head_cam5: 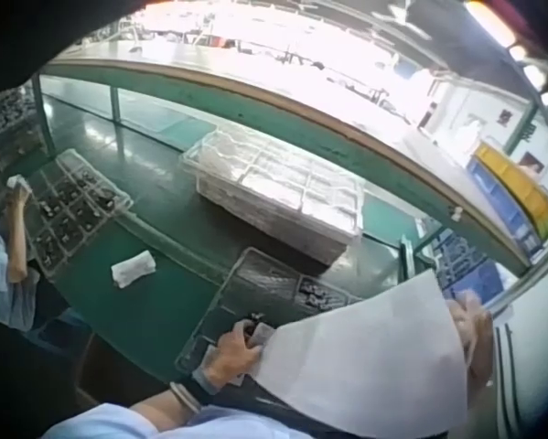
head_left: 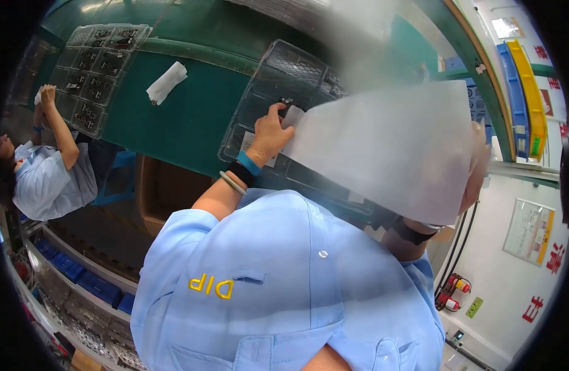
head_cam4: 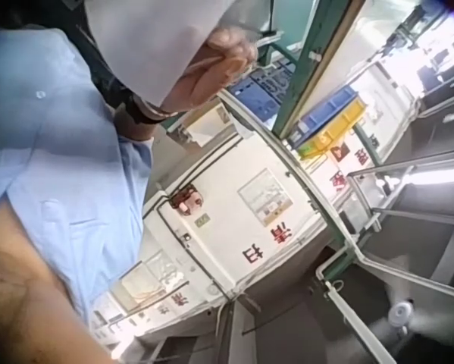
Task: The person removes a plastic tray from a stack, places circuit boards into the tray compartments, and wraps them in foam sheets. They then place the wrapped boards into a cardboard box, insert a cardboard divider, and repeat the process of wrapping and packing more boards.
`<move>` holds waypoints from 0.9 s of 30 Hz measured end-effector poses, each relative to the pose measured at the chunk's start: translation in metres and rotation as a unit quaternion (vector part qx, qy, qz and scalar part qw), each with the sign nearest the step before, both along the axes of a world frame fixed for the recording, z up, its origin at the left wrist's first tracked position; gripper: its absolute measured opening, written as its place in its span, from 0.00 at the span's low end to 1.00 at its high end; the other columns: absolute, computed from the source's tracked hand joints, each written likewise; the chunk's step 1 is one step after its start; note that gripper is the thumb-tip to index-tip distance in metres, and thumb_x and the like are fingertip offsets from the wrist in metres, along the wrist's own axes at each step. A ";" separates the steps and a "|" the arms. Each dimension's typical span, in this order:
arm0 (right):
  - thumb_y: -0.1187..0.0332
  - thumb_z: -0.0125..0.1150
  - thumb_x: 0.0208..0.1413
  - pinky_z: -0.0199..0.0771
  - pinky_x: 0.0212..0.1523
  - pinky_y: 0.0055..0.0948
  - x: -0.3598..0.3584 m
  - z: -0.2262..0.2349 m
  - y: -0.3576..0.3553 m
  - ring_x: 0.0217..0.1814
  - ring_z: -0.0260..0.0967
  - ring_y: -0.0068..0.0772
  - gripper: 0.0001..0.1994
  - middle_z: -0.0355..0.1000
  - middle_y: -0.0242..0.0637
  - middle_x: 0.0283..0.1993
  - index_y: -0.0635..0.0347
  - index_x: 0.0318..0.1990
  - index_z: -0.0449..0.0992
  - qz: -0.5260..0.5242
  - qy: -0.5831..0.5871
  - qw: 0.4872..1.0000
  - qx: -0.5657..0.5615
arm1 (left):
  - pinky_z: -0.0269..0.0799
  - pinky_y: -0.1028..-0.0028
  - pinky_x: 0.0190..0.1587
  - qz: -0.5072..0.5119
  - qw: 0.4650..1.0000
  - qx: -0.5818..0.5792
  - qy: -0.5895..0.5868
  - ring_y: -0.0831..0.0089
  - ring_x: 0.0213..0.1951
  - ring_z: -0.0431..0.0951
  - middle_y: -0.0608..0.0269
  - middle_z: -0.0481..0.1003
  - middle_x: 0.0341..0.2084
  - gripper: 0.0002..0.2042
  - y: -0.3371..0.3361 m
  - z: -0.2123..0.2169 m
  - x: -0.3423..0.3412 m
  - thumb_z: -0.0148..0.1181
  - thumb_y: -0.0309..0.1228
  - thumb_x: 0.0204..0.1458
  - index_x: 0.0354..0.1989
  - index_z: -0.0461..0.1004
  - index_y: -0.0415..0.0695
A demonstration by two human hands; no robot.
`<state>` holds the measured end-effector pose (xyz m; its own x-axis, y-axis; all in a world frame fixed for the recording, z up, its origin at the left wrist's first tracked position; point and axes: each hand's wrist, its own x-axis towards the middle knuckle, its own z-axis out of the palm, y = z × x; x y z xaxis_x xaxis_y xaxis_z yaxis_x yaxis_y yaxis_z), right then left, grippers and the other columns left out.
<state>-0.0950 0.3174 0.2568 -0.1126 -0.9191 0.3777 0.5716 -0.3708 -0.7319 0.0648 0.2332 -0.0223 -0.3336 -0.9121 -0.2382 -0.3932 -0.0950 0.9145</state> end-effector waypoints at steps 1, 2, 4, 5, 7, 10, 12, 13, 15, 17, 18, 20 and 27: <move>0.60 0.37 0.67 0.70 0.35 0.23 0.002 0.003 0.001 0.33 0.64 0.22 0.13 0.64 0.33 0.37 0.55 0.35 0.65 -0.029 -0.024 0.998 0.040 | 0.70 0.70 0.45 0.002 1.000 0.000 0.000 0.68 0.37 0.74 0.57 0.71 0.37 0.29 0.000 -0.003 0.002 0.59 0.30 0.44 0.57 0.58 0.36; 0.60 0.37 0.67 0.70 0.35 0.23 0.000 0.002 0.001 0.33 0.64 0.22 0.13 0.64 0.33 0.37 0.55 0.35 0.65 -0.027 -0.025 0.998 0.041 | 0.70 0.69 0.44 0.028 0.999 0.009 0.037 0.69 0.37 0.74 0.57 0.71 0.37 0.28 0.001 -0.008 0.004 0.57 0.29 0.44 0.55 0.59 0.36; 0.60 0.38 0.67 0.69 0.39 0.24 -0.016 0.001 0.003 0.36 0.64 0.23 0.12 0.64 0.31 0.37 0.57 0.37 0.65 -0.122 0.021 0.990 0.062 | 0.70 0.69 0.44 0.077 0.990 0.025 0.112 0.69 0.38 0.74 0.57 0.71 0.37 0.25 0.002 -0.014 0.008 0.54 0.28 0.44 0.53 0.61 0.37; 0.61 0.38 0.67 0.69 0.41 0.25 -0.026 0.001 0.005 0.38 0.64 0.23 0.12 0.64 0.31 0.37 0.57 0.38 0.66 -0.169 0.044 0.982 0.072 | 0.70 0.69 0.44 0.078 0.990 0.025 0.112 0.69 0.38 0.74 0.57 0.71 0.37 0.25 0.000 -0.013 0.011 0.54 0.28 0.44 0.53 0.61 0.37; 0.63 0.40 0.66 0.69 0.43 0.26 -0.056 -0.007 0.009 0.40 0.65 0.25 0.11 0.65 0.33 0.39 0.60 0.41 0.66 -0.174 0.099 0.978 0.060 | 0.70 0.71 0.46 0.132 0.948 0.183 0.225 0.67 0.43 0.73 0.55 0.71 0.41 0.26 -0.005 -0.011 0.020 0.57 0.28 0.44 0.55 0.61 0.37; 0.68 0.45 0.63 0.70 0.47 0.27 -0.099 -0.023 0.017 0.45 0.67 0.28 0.11 0.67 0.38 0.43 0.66 0.47 0.66 -0.192 0.206 0.959 0.032 | 0.71 0.72 0.47 0.131 0.917 0.208 0.316 0.67 0.45 0.73 0.55 0.71 0.42 0.26 -0.006 -0.023 0.034 0.58 0.29 0.46 0.55 0.62 0.39; 0.69 0.45 0.63 0.70 0.48 0.27 -0.115 -0.030 0.019 0.46 0.68 0.29 0.11 0.68 0.39 0.45 0.66 0.48 0.67 -0.251 0.130 0.957 0.071 | 0.71 0.72 0.47 0.076 0.912 0.108 0.387 0.68 0.46 0.73 0.57 0.71 0.43 0.23 -0.004 -0.040 0.041 0.59 0.32 0.49 0.54 0.64 0.41; 0.70 0.45 0.63 0.70 0.48 0.27 -0.118 -0.032 0.019 0.47 0.68 0.30 0.11 0.68 0.39 0.46 0.67 0.48 0.68 -0.279 0.092 0.952 0.089 | 0.71 0.72 0.47 0.075 0.912 0.108 0.388 0.68 0.46 0.73 0.57 0.71 0.43 0.23 -0.004 -0.047 0.043 0.59 0.32 0.49 0.54 0.64 0.41; 0.71 0.46 0.62 0.70 0.49 0.27 -0.117 -0.035 0.018 0.48 0.68 0.31 0.11 0.69 0.39 0.47 0.67 0.48 0.68 -0.322 0.079 0.937 0.109 | 0.72 0.70 0.47 0.092 0.875 0.139 0.455 0.70 0.46 0.73 0.58 0.72 0.43 0.22 -0.006 -0.060 0.046 0.60 0.29 0.48 0.52 0.65 0.41; 0.72 0.49 0.61 0.69 0.50 0.28 -0.119 -0.038 0.022 0.50 0.68 0.32 0.12 0.69 0.40 0.49 0.68 0.50 0.69 -0.411 0.051 0.897 0.151 | 0.72 0.69 0.47 0.091 0.853 0.161 0.487 0.71 0.46 0.73 0.59 0.72 0.43 0.21 -0.009 -0.032 0.047 0.60 0.27 0.48 0.52 0.65 0.41; 0.72 0.49 0.61 0.69 0.50 0.28 -0.127 -0.041 0.028 0.50 0.68 0.32 0.12 0.69 0.40 0.49 0.68 0.50 0.69 -0.417 0.052 0.895 0.150 | 0.72 0.69 0.47 0.071 0.834 0.219 0.501 0.71 0.45 0.74 0.59 0.72 0.43 0.19 -0.009 -0.017 0.049 0.60 0.29 0.49 0.51 0.66 0.43; 0.71 0.54 0.58 0.69 0.52 0.28 -0.154 -0.057 0.044 0.51 0.68 0.33 0.15 0.70 0.41 0.51 0.69 0.51 0.69 -0.382 0.025 0.912 0.149 | 0.73 0.69 0.46 0.033 0.787 0.336 0.515 0.72 0.44 0.75 0.60 0.72 0.42 0.15 -0.012 0.029 0.054 0.61 0.32 0.53 0.48 0.69 0.46; 0.68 0.55 0.58 0.69 0.53 0.31 -0.136 -0.033 0.075 0.52 0.68 0.35 0.17 0.70 0.41 0.51 0.68 0.52 0.68 -0.549 0.461 0.670 0.192 | 0.74 0.68 0.45 -0.001 0.848 0.353 0.396 0.70 0.43 0.75 0.61 0.72 0.41 0.18 -0.025 -0.027 0.064 0.61 0.29 0.51 0.50 0.68 0.45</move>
<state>-0.2310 0.3923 0.2242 -0.6819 -0.5229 0.5115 -0.6530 0.1200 -0.7478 0.1289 0.2081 -0.0489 -0.6446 -0.6355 -0.4250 0.3170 -0.7281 0.6078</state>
